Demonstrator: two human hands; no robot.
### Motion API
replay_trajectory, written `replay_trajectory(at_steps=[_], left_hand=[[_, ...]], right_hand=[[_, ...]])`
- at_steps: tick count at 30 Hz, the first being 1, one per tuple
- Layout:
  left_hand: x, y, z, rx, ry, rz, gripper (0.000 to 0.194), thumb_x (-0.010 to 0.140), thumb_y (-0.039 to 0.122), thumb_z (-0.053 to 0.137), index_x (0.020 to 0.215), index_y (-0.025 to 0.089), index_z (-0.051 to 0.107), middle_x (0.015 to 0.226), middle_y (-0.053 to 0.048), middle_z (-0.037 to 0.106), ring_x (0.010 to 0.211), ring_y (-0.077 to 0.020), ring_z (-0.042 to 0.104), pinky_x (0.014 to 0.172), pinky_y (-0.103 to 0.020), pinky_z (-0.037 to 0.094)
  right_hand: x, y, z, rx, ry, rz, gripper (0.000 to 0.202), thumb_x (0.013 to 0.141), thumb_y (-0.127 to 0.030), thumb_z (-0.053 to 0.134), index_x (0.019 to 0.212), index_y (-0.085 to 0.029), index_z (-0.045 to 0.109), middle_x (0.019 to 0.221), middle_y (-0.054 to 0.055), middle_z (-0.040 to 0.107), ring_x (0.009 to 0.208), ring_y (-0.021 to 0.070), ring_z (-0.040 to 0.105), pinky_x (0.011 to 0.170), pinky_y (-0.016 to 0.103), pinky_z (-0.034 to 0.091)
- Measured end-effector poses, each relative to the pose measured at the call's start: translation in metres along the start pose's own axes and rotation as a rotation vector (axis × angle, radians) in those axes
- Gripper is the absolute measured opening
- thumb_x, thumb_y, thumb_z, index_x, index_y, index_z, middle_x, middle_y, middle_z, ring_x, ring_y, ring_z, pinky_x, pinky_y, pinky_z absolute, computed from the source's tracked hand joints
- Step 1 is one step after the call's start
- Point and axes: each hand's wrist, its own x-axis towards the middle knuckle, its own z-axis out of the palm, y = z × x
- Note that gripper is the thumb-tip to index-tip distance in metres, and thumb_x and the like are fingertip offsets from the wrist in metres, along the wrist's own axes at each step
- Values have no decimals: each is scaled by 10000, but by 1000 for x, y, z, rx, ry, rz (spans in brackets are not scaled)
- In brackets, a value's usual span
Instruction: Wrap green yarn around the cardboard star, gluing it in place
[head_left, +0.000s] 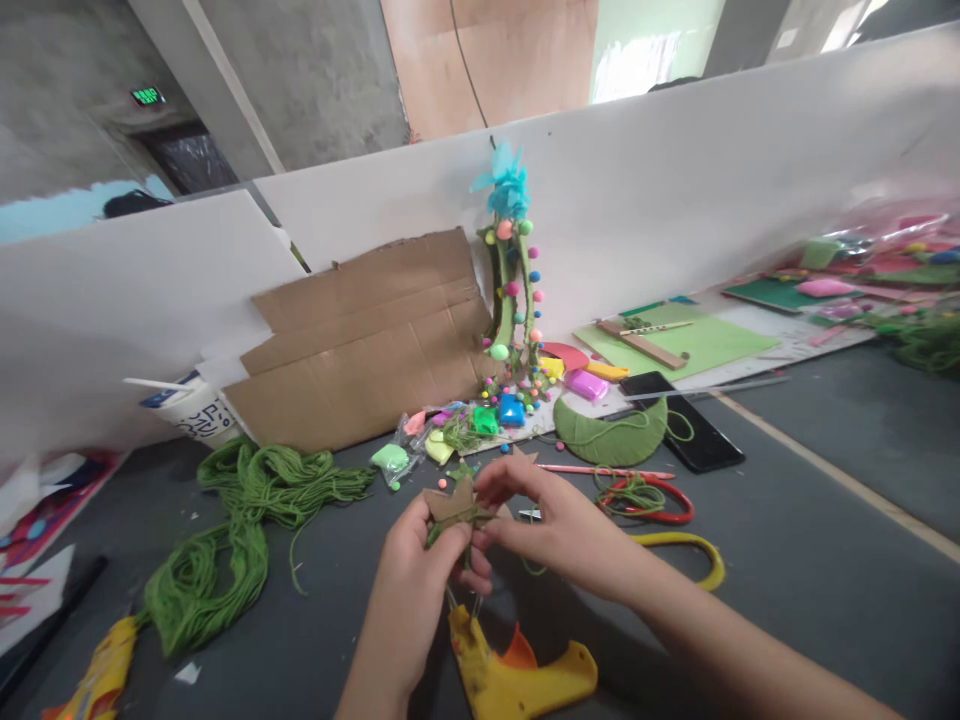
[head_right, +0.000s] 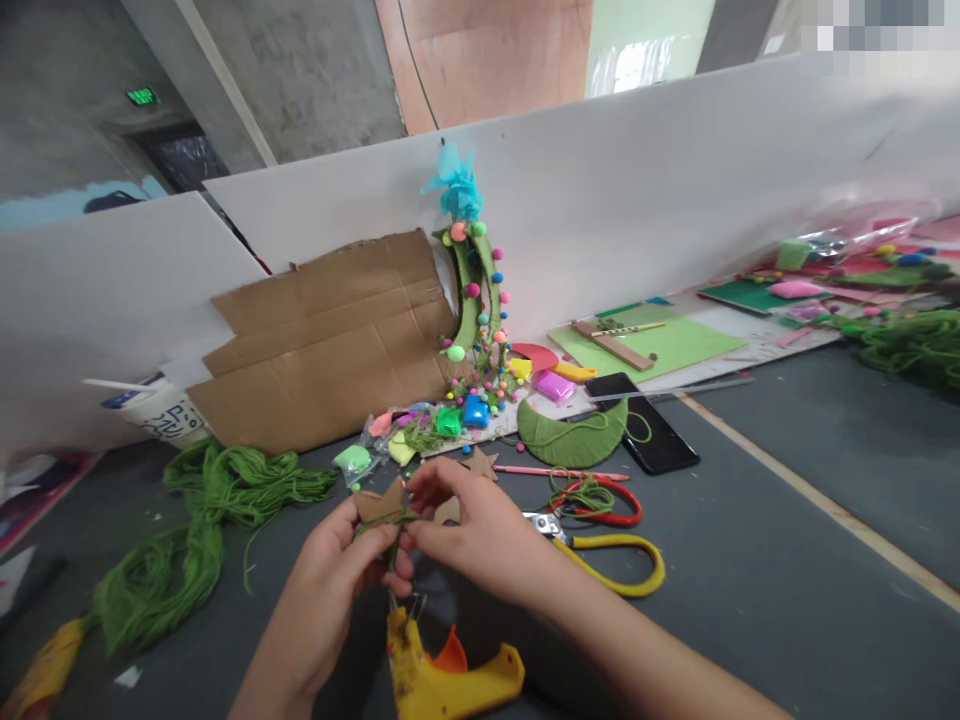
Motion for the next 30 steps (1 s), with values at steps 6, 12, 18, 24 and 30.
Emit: replay_trajectory(at_steps=[6, 12, 18, 24, 30], left_hand=[[0, -1, 3, 45, 14, -3, 125, 781, 162, 536, 891, 146, 594, 663, 25, 600, 536, -126, 552, 480, -265, 527], [-3, 0, 4, 10, -21, -3, 195, 751, 102, 509, 924, 147, 588, 703, 17, 610, 558, -121, 554, 482, -247, 505], [-3, -1, 3, 31, -21, 8, 99, 763, 138, 525, 848, 151, 574, 648, 28, 586, 531, -118, 539, 464, -240, 482], [-2, -2, 4, 38, 4, -5, 75, 760, 153, 524, 821, 150, 568, 612, 34, 576, 496, -118, 529, 426, -234, 467], [-2, -2, 4, 26, -23, 15, 92, 755, 138, 514, 824, 151, 573, 635, 28, 584, 509, -117, 534, 438, -236, 475]], right_hand=[[1, 4, 5, 64, 4, 87, 160, 709, -79, 546, 820, -194, 531, 703, -35, 577, 670, 126, 535, 650, 245, 422], [2, 10, 8, 110, -8, 151, 80, 696, -116, 513, 718, -191, 528, 610, -45, 554, 566, 114, 498, 540, 223, 379], [2, 6, 10, 115, -8, 136, 99, 677, -95, 500, 700, -188, 524, 608, -45, 563, 567, 110, 496, 545, 220, 377], [-1, -1, 10, 81, -2, 134, 112, 678, -76, 503, 679, -187, 523, 582, -53, 553, 553, 104, 484, 535, 211, 359], [-1, 1, 10, 66, -3, 129, 111, 687, -81, 501, 682, -190, 520, 589, -50, 561, 557, 107, 488, 539, 216, 361]])
